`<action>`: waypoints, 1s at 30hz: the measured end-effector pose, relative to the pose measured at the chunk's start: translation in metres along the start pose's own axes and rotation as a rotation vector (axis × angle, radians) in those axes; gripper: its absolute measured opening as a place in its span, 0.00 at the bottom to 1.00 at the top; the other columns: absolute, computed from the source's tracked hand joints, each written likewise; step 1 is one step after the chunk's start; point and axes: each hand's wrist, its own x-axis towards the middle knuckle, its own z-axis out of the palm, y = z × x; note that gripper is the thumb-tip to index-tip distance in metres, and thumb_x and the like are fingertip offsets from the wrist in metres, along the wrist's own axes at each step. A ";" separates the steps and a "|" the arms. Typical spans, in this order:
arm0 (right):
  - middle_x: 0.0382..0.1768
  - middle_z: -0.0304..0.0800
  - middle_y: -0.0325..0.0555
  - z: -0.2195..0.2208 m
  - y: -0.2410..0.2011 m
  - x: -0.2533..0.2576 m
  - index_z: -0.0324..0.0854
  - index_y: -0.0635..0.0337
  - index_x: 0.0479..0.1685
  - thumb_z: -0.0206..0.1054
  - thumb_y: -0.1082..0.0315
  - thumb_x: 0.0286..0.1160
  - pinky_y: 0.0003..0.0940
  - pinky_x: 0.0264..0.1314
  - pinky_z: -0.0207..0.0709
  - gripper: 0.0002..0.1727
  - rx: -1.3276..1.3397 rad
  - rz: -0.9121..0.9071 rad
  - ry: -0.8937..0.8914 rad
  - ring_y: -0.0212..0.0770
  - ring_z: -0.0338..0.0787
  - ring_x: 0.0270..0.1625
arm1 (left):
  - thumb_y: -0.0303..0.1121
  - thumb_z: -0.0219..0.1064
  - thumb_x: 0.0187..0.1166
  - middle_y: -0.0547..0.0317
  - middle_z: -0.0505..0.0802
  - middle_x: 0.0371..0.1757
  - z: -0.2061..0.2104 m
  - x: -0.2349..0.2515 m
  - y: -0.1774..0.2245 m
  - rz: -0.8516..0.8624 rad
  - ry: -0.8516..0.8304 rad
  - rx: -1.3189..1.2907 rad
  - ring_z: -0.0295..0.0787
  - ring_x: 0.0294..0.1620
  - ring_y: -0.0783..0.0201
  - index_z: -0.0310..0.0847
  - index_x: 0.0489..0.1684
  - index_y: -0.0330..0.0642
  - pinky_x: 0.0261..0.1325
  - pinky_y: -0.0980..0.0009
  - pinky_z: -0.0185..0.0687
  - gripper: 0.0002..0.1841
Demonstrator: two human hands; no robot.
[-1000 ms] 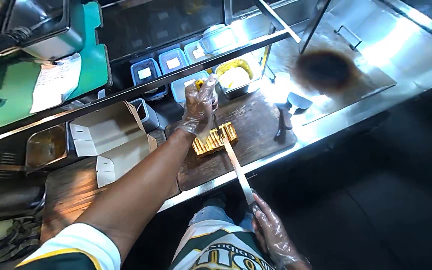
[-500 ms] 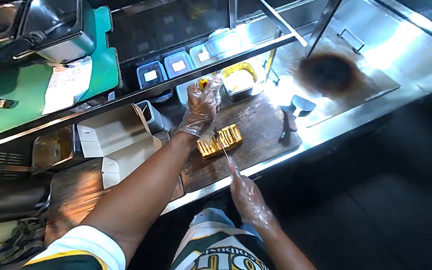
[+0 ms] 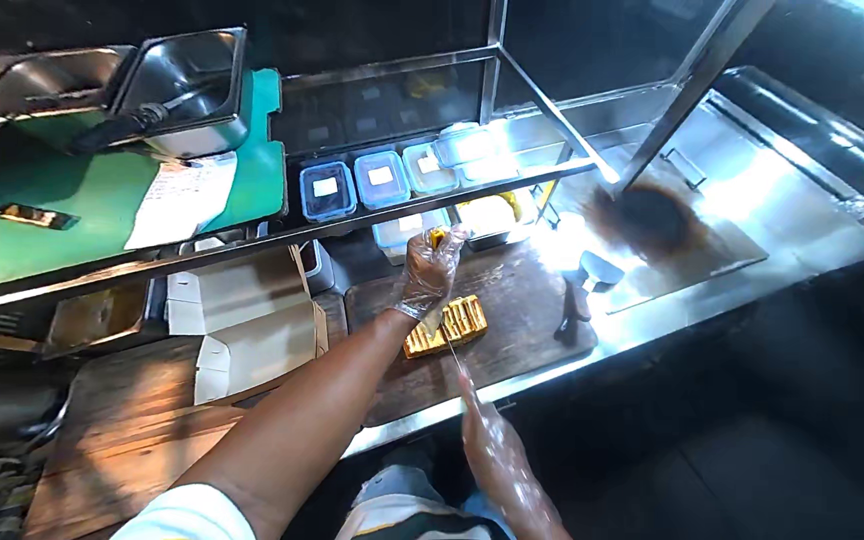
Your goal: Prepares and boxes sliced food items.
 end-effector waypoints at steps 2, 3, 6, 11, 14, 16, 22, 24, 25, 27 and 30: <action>0.53 0.92 0.56 0.003 0.013 -0.035 0.46 0.30 0.97 0.47 0.59 0.92 0.56 0.46 0.89 0.34 -0.021 0.068 -0.079 0.56 0.95 0.44 | 0.32 0.65 0.82 0.74 0.73 0.11 -0.002 0.000 -0.001 -0.003 0.021 -0.025 0.63 0.10 0.76 0.75 0.19 0.52 0.15 0.78 0.62 0.15; 0.53 0.92 0.57 0.009 0.017 -0.036 0.45 0.29 0.97 0.48 0.60 0.91 0.56 0.47 0.89 0.35 -0.027 0.078 -0.088 0.56 0.95 0.44 | 0.32 0.65 0.82 0.74 0.73 0.11 -0.002 -0.001 -0.001 -0.011 0.032 -0.029 0.63 0.10 0.76 0.75 0.18 0.52 0.16 0.77 0.62 0.16; 0.59 0.90 0.56 0.027 0.009 0.018 0.42 0.29 0.98 0.48 0.62 0.89 0.56 0.51 0.89 0.38 -0.009 0.020 -0.036 0.55 0.95 0.49 | 0.33 0.65 0.82 0.73 0.71 0.10 -0.001 -0.005 0.004 -0.022 0.044 0.007 0.63 0.10 0.76 0.71 0.16 0.53 0.16 0.77 0.61 0.18; 0.59 0.90 0.55 0.033 0.016 0.016 0.39 0.28 0.98 0.47 0.61 0.90 0.55 0.49 0.89 0.38 -0.032 0.000 -0.031 0.54 0.95 0.48 | 0.33 0.65 0.81 0.75 0.73 0.11 -0.003 -0.010 0.003 0.003 0.063 0.018 0.64 0.11 0.76 0.74 0.17 0.53 0.17 0.77 0.62 0.16; 0.46 0.93 0.57 0.039 0.070 -0.068 0.54 0.30 0.95 0.53 0.62 0.88 0.58 0.34 0.89 0.35 -0.076 0.012 0.069 0.56 0.95 0.32 | 0.34 0.65 0.82 0.75 0.71 0.10 -0.006 -0.005 0.005 -0.002 0.052 0.016 0.63 0.10 0.77 0.73 0.16 0.54 0.16 0.78 0.61 0.17; 0.46 0.94 0.60 0.034 0.104 -0.107 0.60 0.39 0.93 0.55 0.66 0.86 0.59 0.41 0.90 0.34 0.054 -0.021 0.048 0.57 0.96 0.36 | 0.34 0.64 0.82 0.75 0.72 0.10 -0.011 -0.002 0.005 -0.006 0.051 -0.008 0.63 0.10 0.77 0.73 0.16 0.54 0.16 0.78 0.61 0.17; 0.37 0.92 0.48 0.021 0.107 -0.093 0.61 0.47 0.92 0.51 0.66 0.92 0.39 0.33 0.86 0.29 0.762 -0.158 -0.064 0.38 0.87 0.26 | 0.37 0.58 0.88 0.73 0.71 0.12 -0.018 -0.004 0.010 -0.134 0.069 -0.020 0.63 0.10 0.74 0.74 0.23 0.52 0.15 0.77 0.64 0.16; 0.29 0.85 0.45 0.028 0.100 -0.084 0.60 0.42 0.93 0.50 0.62 0.93 0.37 0.23 0.79 0.29 0.881 -0.064 -0.121 0.37 0.79 0.20 | 0.37 0.57 0.89 0.71 0.71 0.13 -0.014 0.000 0.022 -0.217 0.021 0.041 0.66 0.12 0.73 0.74 0.27 0.51 0.17 0.75 0.69 0.14; 0.30 0.86 0.46 0.027 0.099 -0.086 0.60 0.42 0.93 0.50 0.63 0.93 0.38 0.26 0.81 0.30 0.824 -0.082 -0.097 0.38 0.80 0.21 | 0.36 0.58 0.89 0.71 0.73 0.14 -0.010 0.003 0.034 -0.224 0.008 0.048 0.68 0.12 0.72 0.75 0.28 0.50 0.18 0.75 0.71 0.13; 0.39 0.93 0.52 0.020 0.097 -0.097 0.60 0.50 0.93 0.53 0.70 0.88 0.45 0.41 0.88 0.32 0.578 -0.217 0.007 0.43 0.90 0.30 | 0.35 0.56 0.88 0.72 0.70 0.14 -0.004 0.007 0.069 -0.158 -0.002 -0.002 0.64 0.13 0.73 0.74 0.26 0.52 0.19 0.76 0.65 0.14; 0.44 0.94 0.56 0.011 0.071 -0.110 0.60 0.47 0.93 0.54 0.68 0.86 0.55 0.48 0.90 0.33 0.312 -0.189 0.048 0.52 0.95 0.39 | 0.34 0.56 0.88 0.73 0.68 0.11 -0.008 0.012 0.086 -0.093 -0.011 -0.054 0.61 0.10 0.74 0.73 0.23 0.54 0.16 0.77 0.61 0.16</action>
